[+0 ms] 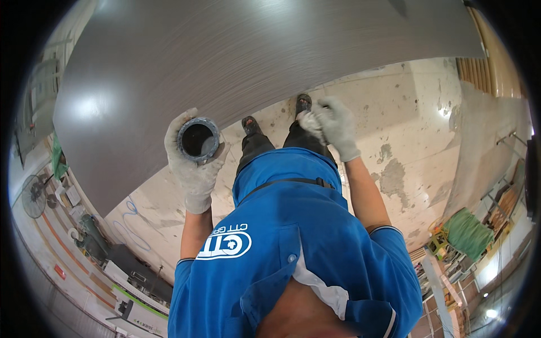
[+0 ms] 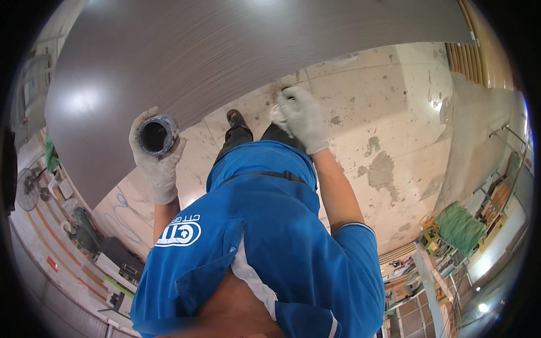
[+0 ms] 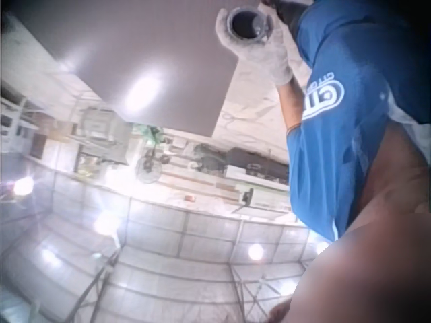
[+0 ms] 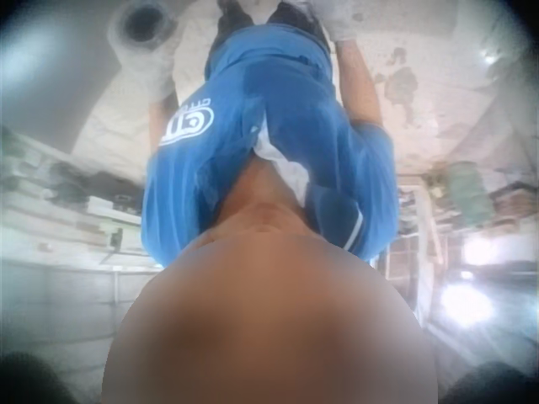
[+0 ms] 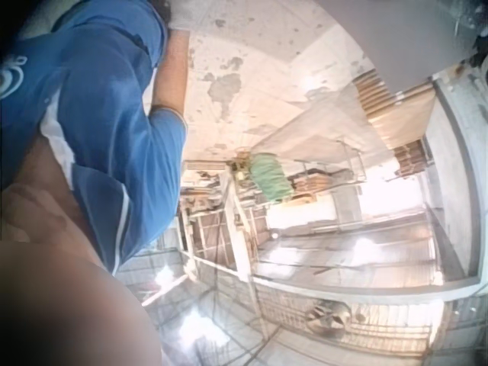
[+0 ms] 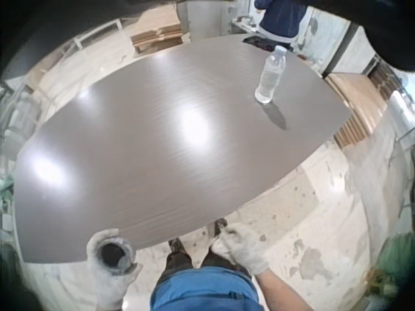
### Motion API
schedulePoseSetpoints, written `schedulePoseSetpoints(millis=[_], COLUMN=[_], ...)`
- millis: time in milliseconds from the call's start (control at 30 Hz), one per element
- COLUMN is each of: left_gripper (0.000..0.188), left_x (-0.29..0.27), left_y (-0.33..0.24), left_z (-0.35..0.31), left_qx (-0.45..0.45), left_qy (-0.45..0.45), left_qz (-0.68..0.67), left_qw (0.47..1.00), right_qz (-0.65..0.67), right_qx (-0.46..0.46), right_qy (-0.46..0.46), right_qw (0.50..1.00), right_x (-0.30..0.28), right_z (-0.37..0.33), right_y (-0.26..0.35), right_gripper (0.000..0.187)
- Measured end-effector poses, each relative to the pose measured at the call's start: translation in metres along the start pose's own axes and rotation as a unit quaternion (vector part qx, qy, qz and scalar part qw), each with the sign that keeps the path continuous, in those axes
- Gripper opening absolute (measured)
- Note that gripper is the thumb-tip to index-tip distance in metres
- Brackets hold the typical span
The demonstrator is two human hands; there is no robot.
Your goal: The person applies a dark sealant to the edges of a large flat panel using a small brush and container. They repeatedly dip the brush and run it along the panel's perimeter, then flip the panel to treat the opposite side.
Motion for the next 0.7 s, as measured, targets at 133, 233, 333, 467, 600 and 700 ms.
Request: schedulePoseSetpoints(millis=[133,233,333,467,600,700], left_gripper=[0.08,0.079,0.08,0.08,0.08,0.08], left_x=[0.016,0.025,0.037,0.054,0.068,0.073], left_y=[-0.014,-0.019,-0.023,-0.03,-0.033,-0.032], left_z=[0.004,0.005,0.007,0.005,0.001,-0.003], left_qx=[0.015,0.009,0.015,0.014,0.016,0.011], left_qy=[0.008,0.01,0.015,0.013,0.017,0.018], left_qz=[0.024,0.008,0.002,0.012,-0.007,-0.016], left_qw=[1.0,1.0,1.0,1.0,1.0,1.0], right_qz=[-0.01,-0.027,-0.011,-0.042,-0.022,-0.007], right_qx=[-0.014,0.006,-0.006,-0.075,-0.014,0.001], right_qy=[-0.035,-0.146,-0.135,-0.035,-0.125,-0.141], right_qw=[0.999,0.989,0.991,0.996,0.992,0.99], right_x=[-0.014,-0.069,-0.074,-0.043,-0.089,-0.105], right_z=[0.011,0.023,0.023,0.023,0.037,0.034], right_y=[-0.011,-0.034,-0.037,-0.022,-0.041,-0.046], right_gripper=[0.029,0.028,0.028,0.029,0.029,0.028])
Point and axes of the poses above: each hand's wrist, its own z-axis towards the middle knuckle, its own x-axis out of the palm, y = z × x, the point moved 7 cm from there along z, towards the middle knuckle
